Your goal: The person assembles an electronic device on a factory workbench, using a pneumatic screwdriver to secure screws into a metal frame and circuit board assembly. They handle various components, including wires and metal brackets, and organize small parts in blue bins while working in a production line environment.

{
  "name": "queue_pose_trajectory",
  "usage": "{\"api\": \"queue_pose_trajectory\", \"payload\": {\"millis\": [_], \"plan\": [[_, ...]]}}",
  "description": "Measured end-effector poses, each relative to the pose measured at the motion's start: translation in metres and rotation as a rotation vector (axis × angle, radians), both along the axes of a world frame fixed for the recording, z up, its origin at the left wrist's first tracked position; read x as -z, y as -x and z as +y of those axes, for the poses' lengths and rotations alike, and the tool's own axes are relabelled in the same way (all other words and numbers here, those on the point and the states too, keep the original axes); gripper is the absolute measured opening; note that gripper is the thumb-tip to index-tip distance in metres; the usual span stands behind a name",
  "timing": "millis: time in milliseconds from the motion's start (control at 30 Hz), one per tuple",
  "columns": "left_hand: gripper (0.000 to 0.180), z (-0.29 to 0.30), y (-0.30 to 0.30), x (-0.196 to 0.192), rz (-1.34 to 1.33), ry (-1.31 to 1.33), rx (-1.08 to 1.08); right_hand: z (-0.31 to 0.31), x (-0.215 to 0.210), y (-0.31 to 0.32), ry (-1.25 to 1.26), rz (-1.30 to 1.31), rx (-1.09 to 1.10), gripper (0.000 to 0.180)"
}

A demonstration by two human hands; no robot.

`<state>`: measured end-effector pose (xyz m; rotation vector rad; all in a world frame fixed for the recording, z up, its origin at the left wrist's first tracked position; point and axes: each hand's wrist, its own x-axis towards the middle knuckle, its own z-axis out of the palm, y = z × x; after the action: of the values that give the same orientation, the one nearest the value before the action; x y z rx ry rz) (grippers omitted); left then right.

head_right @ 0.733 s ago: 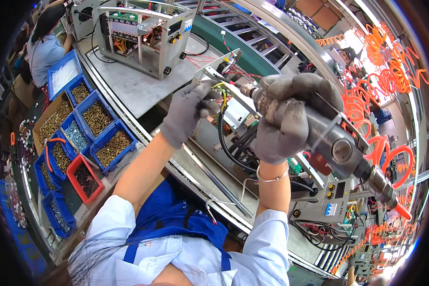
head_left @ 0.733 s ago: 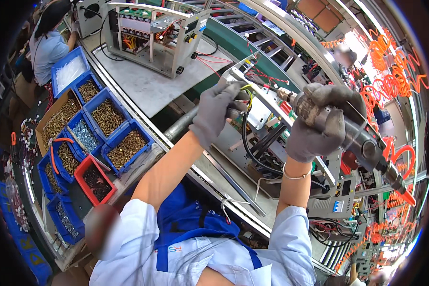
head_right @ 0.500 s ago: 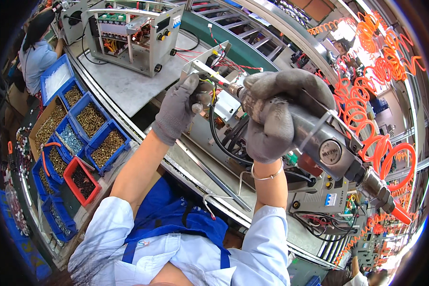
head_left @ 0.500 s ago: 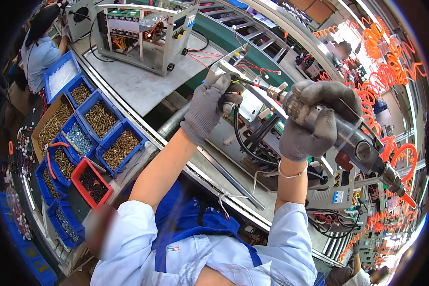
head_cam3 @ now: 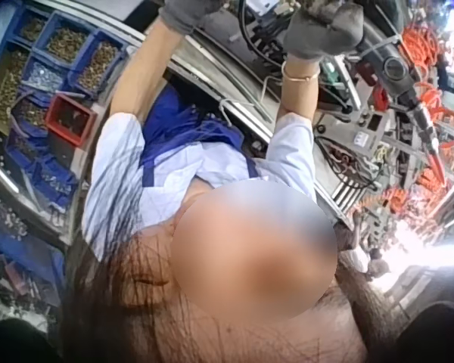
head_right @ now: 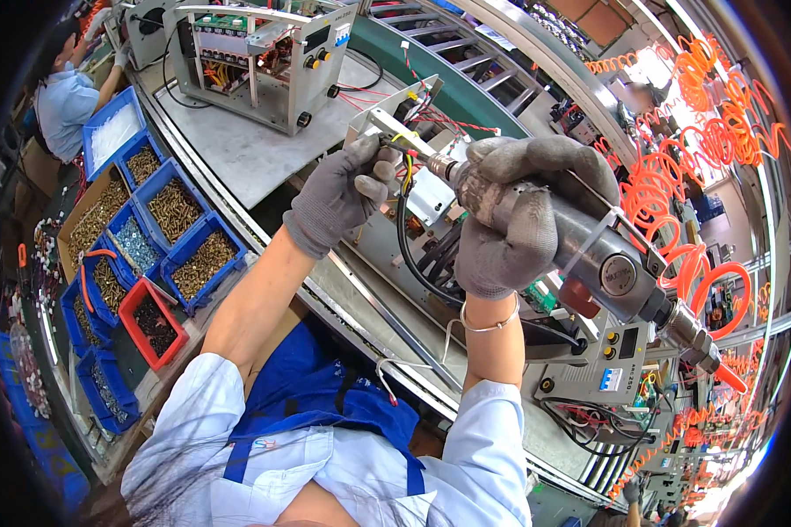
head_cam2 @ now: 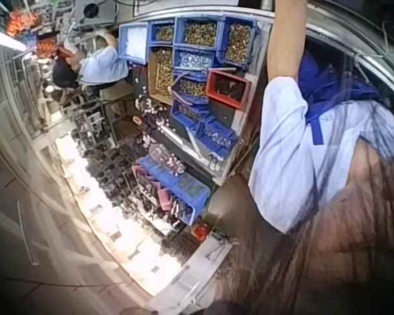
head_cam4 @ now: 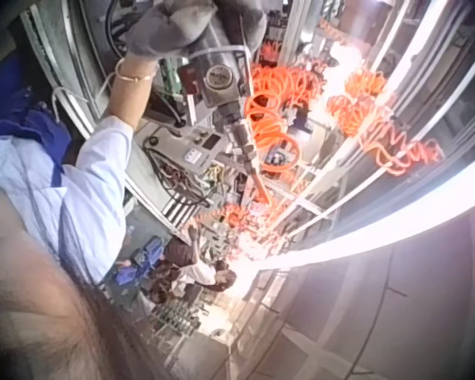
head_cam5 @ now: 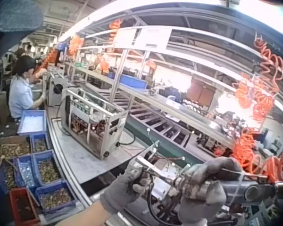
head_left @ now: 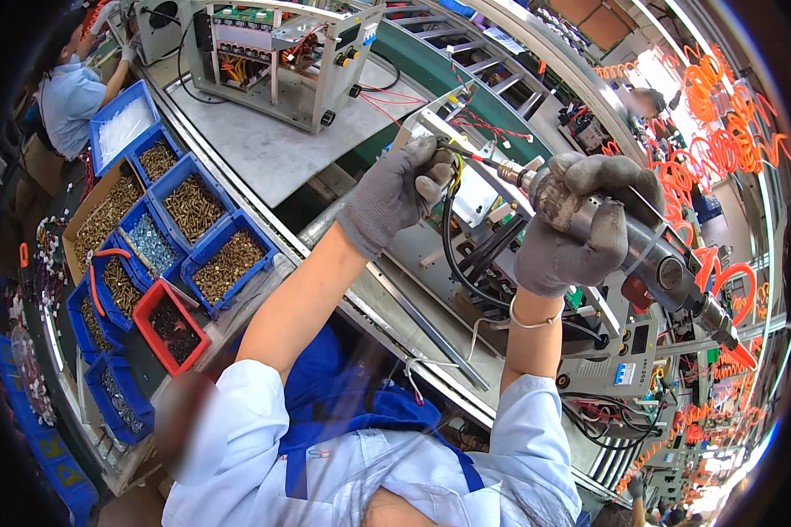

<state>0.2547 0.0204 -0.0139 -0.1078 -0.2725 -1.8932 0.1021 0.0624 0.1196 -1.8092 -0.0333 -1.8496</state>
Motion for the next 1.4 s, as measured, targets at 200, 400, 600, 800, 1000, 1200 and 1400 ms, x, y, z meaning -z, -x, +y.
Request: {"api": "queue_pose_trajectory", "payload": {"millis": [200,400,600,800,1000,1200,1400], "plan": [[0.025,-0.001,-0.002,0.0,-0.005,-0.024,0.04,-0.001,0.003,-0.017,-0.094,-0.224,0.195,0.038],[0.026,0.009,0.004,-0.01,-0.157,-0.005,-0.101,0.006,-0.003,-0.015,-0.079,-0.176,0.083,0.038],[0.025,0.004,0.006,-0.006,-0.082,0.045,-0.088,-0.001,-0.002,0.005,-0.024,-0.049,0.024,0.039],[0.022,0.005,0.004,-0.01,-0.296,0.107,-0.195,0.009,0.002,-0.007,-0.107,-0.198,0.093,0.038],[0.022,0.001,-0.002,-0.015,-0.454,0.149,-0.213,0.002,0.002,0.007,-0.111,-0.119,-0.036,0.039],[0.024,0.006,0.007,-0.027,-0.408,0.084,-0.223,-0.003,-0.003,0.008,-0.018,-0.098,0.086,0.034],[0.023,0.013,0.018,-0.032,-0.835,0.173,-0.656,-0.002,-0.026,-0.002,0.078,-0.163,0.257,0.029]]}}
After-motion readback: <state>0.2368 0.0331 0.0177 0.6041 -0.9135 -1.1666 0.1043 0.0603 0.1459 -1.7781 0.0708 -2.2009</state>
